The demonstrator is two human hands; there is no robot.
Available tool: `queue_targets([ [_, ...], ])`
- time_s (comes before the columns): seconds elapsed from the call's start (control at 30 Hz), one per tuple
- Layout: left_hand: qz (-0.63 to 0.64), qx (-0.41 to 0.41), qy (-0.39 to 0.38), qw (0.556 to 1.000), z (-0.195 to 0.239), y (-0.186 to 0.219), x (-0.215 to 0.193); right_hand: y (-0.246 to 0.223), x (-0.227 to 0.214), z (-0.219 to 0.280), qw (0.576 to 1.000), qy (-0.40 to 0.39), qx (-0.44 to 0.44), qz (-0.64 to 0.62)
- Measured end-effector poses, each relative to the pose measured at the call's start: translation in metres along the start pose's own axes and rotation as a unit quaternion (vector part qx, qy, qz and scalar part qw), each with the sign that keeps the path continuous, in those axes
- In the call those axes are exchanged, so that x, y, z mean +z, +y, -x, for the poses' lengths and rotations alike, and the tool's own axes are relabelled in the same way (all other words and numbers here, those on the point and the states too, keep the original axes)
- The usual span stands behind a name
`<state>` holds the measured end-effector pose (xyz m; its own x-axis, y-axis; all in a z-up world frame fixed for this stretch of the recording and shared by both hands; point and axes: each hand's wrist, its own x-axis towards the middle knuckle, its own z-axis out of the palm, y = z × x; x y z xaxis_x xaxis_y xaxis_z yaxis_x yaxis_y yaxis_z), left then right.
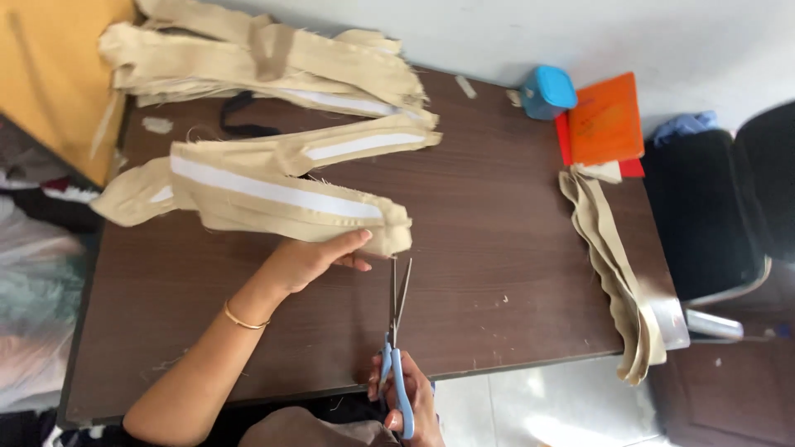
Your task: Trimming excess material from the edges of reinforced fabric strips using scissors on a workbench.
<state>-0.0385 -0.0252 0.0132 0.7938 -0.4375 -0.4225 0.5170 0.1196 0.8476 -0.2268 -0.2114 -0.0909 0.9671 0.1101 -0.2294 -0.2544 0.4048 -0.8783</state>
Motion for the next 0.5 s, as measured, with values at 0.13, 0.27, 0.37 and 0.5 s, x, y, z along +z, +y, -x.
queue_targets([
  [0.13,-0.022,0.014,-0.086,0.996,-0.035,-0.048,-0.04,0.019,0.011,-0.015,0.998,-0.045,-0.033,-0.024],
  [0.27,-0.096,0.076,-0.174,0.977,-0.024,-0.038,-0.052,0.021,0.013,-0.024,0.997,-0.06,-0.033,-0.043],
  [0.37,-0.18,0.103,-0.174,0.962,-0.02,-0.039,-0.05,0.015,0.015,-0.026,0.993,-0.094,-0.043,-0.058],
  [0.5,-0.231,0.091,-0.138,0.959,-0.033,-0.062,-0.049,0.007,0.022,-0.028,0.99,-0.122,-0.06,-0.044],
])
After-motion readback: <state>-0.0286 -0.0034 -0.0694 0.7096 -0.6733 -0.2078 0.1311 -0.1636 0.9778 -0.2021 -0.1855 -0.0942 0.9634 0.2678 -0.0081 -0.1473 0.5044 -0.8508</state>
